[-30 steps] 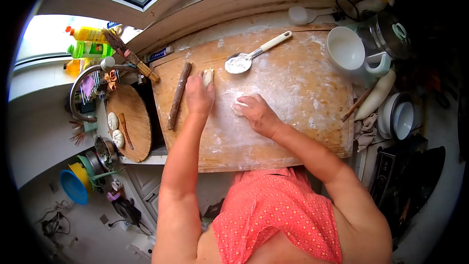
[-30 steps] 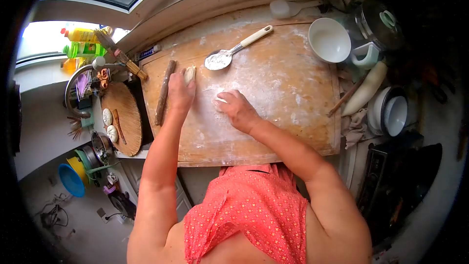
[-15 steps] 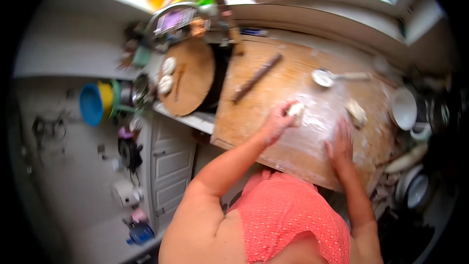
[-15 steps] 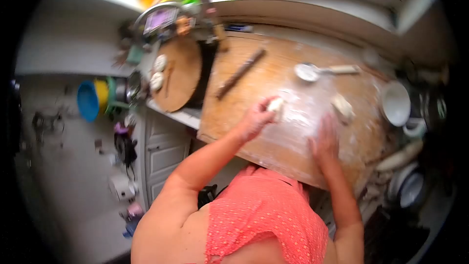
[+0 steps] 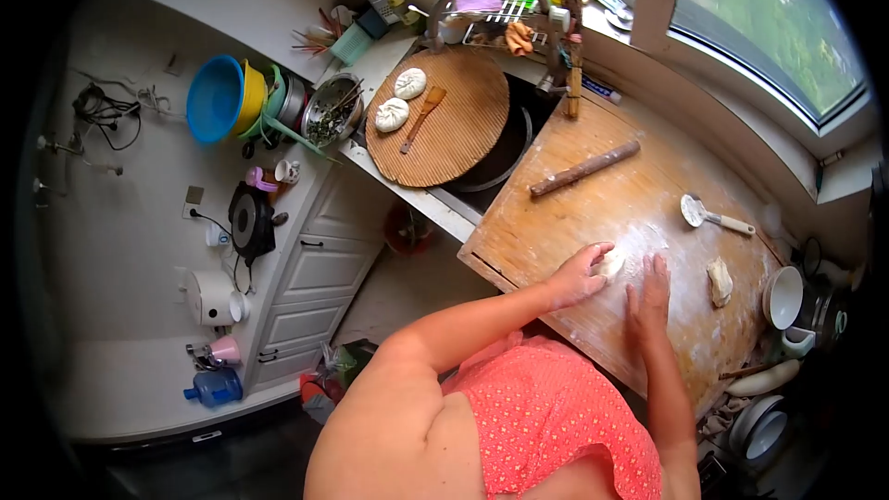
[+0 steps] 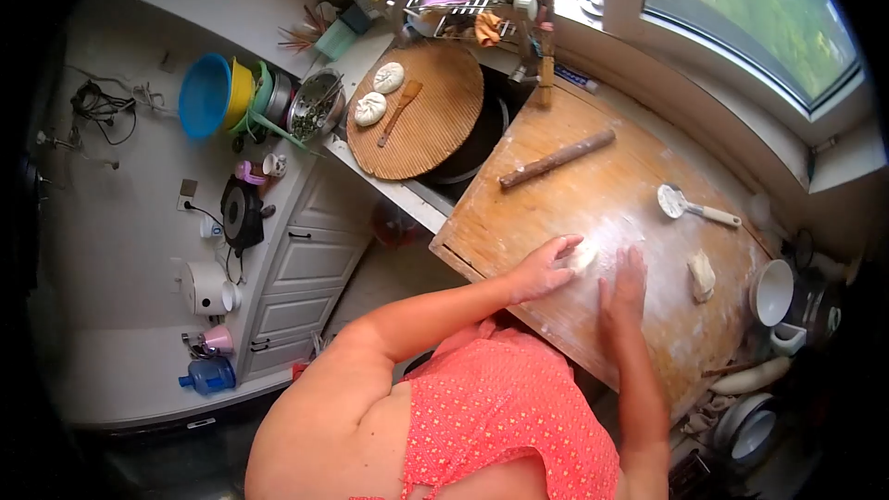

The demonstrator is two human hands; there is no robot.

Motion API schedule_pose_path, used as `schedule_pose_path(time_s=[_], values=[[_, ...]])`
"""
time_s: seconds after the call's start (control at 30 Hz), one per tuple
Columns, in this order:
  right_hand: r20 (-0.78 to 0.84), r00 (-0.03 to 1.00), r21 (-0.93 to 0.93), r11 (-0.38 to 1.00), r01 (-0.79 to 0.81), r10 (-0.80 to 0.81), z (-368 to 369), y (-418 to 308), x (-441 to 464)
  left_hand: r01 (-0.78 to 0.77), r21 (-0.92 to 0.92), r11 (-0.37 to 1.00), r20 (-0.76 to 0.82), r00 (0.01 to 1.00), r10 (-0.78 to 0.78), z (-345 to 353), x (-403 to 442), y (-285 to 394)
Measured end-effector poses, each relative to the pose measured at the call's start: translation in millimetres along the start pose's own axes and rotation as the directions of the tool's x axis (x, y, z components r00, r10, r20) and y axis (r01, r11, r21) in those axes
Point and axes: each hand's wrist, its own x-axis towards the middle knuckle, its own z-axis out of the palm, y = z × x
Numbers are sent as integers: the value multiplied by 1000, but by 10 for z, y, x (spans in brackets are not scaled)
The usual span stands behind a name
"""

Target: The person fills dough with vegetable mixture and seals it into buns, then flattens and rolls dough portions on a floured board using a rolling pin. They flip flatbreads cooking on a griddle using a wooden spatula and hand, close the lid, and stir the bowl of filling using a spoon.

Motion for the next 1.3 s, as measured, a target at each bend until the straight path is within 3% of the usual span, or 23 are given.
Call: schedule_pose_path(time_s=[0.07,0.1,0.23,0.27,0.3,0.4,0.47,0.53,0.6,0.7,0.93,1.0,1.2,1.23,1.3], values=[[-35,999,20,999,-27,28,-37,-59,-85,-56,160,986,5,998,56,-171,-46,102],[-60,997,3,998,-55,55,-42,-93,-133,-63,150,987,4,998,63,-317,-79,156],[-165,979,-47,991,-127,117,-122,-227,-307,-65,-129,990,-306,952,23,-1395,-230,428],[-166,979,-63,990,-127,116,-152,-286,-348,-194,-211,958,-440,894,84,-1752,-235,358],[-204,966,-67,982,-176,159,-174,-349,-386,-166,-360,918,-522,852,-50,-2180,-286,427],[-266,938,-104,961,-257,222,-214,-512,-492,-261,-405,877,-800,564,-202,-3372,-393,486],[-272,920,-96,943,-317,282,-209,-589,-575,-374,-481,793,-808,540,-235,-4273,-465,109],[-250,913,-68,935,-348,321,-226,-769,-594,-394,-655,644,-741,500,-448,-5187,-443,-344],[-227,906,-35,927,-373,356,-239,-941,-603,-501,-615,609,-788,368,-493,-5579,-428,-413],[-204,922,-109,929,-354,328,-259,-1129,-640,-584,-617,527,-780,368,-506,-5802,-430,-316],[-167,931,-67,939,-338,324,-223,-1460,-612,-672,-615,413,-780,442,-442,-6002,-228,-410],[-162,932,-57,940,-338,325,-212,-1531,-554,-680,-546,490,-825,332,-458,-5892,-197,-211],[-178,953,-14,968,-252,246,-133,-1621,-349,-684,-574,450,-805,372,-463,-5595,-359,51],[-181,962,11,979,-204,203,-112,-1668,-268,-644,-591,487,-805,433,-405,-5584,-415,12],[-186,968,41,986,-162,167,-58,-1798,-119,-605,-579,547,-815,449,-366,-5373,-573,109]])
